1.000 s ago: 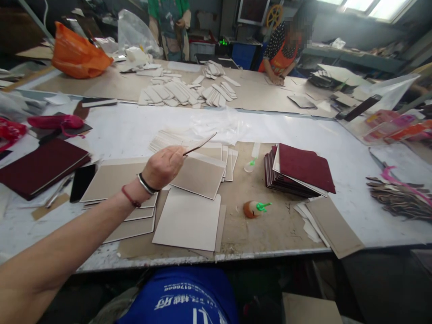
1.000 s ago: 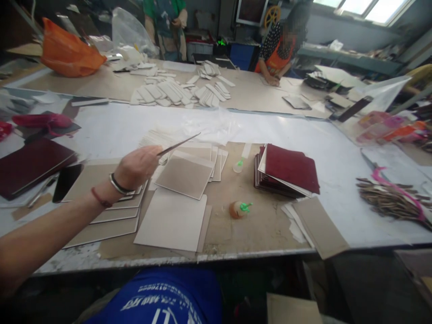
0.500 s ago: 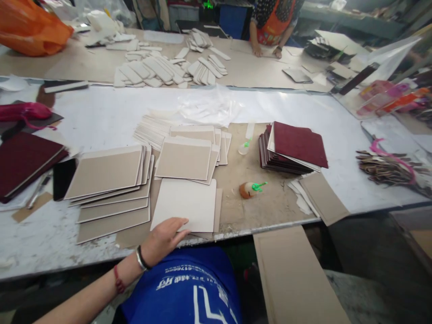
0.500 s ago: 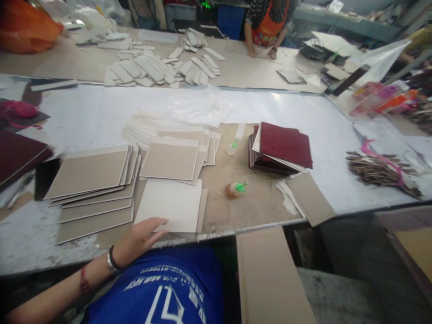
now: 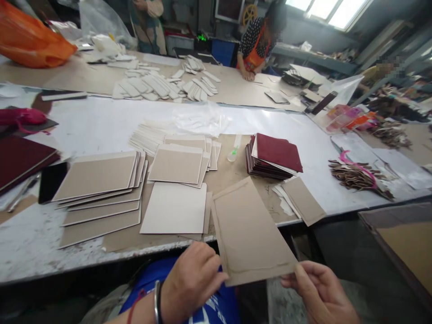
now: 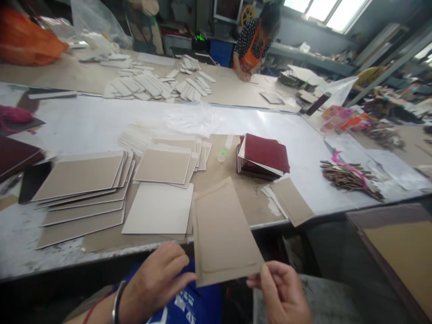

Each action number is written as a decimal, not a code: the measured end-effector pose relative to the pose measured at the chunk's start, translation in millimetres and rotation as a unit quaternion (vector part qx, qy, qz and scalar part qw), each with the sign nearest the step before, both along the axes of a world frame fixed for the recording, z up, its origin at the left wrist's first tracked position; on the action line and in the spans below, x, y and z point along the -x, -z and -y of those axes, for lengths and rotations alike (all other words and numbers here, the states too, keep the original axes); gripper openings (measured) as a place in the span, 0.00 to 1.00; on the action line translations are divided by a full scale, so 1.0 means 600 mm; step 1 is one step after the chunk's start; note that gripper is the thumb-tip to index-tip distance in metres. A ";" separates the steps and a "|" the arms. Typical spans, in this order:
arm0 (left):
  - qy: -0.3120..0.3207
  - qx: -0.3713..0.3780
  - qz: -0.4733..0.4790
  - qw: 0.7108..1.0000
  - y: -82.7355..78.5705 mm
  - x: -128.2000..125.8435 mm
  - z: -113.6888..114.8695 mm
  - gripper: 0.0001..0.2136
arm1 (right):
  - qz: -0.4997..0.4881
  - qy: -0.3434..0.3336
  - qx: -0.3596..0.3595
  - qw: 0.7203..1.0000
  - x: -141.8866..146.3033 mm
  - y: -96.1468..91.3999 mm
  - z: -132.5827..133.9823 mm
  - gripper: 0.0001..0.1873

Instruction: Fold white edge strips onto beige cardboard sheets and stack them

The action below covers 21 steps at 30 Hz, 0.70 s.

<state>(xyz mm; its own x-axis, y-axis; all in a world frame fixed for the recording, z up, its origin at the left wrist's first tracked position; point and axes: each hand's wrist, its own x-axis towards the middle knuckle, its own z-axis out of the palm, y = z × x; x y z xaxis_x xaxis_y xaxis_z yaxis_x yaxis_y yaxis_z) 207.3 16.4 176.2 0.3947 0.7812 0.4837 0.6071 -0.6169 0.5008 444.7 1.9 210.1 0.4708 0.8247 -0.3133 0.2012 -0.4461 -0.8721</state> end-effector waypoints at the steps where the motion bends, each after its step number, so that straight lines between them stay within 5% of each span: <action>1: 0.011 -0.030 -0.011 0.999 -0.010 -0.014 0.001 0.04 | -0.017 -0.006 -0.013 1.000 0.015 0.001 -0.008 0.23; 5: 0.018 -0.111 -0.065 0.992 -0.028 -0.035 -0.003 0.04 | -0.093 -0.037 -0.057 0.993 0.082 0.007 -0.034 0.21; 14: -0.036 -0.211 -0.071 0.974 -0.047 0.045 -0.006 0.07 | -0.196 -0.159 -0.080 0.964 0.143 -0.001 -0.056 0.17; 17: -0.097 -0.164 0.038 0.981 -0.060 0.067 0.004 0.07 | -0.120 -0.224 -0.083 0.964 0.137 0.026 -0.064 0.18; 21: -0.228 -0.006 0.224 0.948 -0.064 0.090 0.022 0.05 | 0.021 -0.259 -0.069 0.963 0.136 0.115 -0.085 0.24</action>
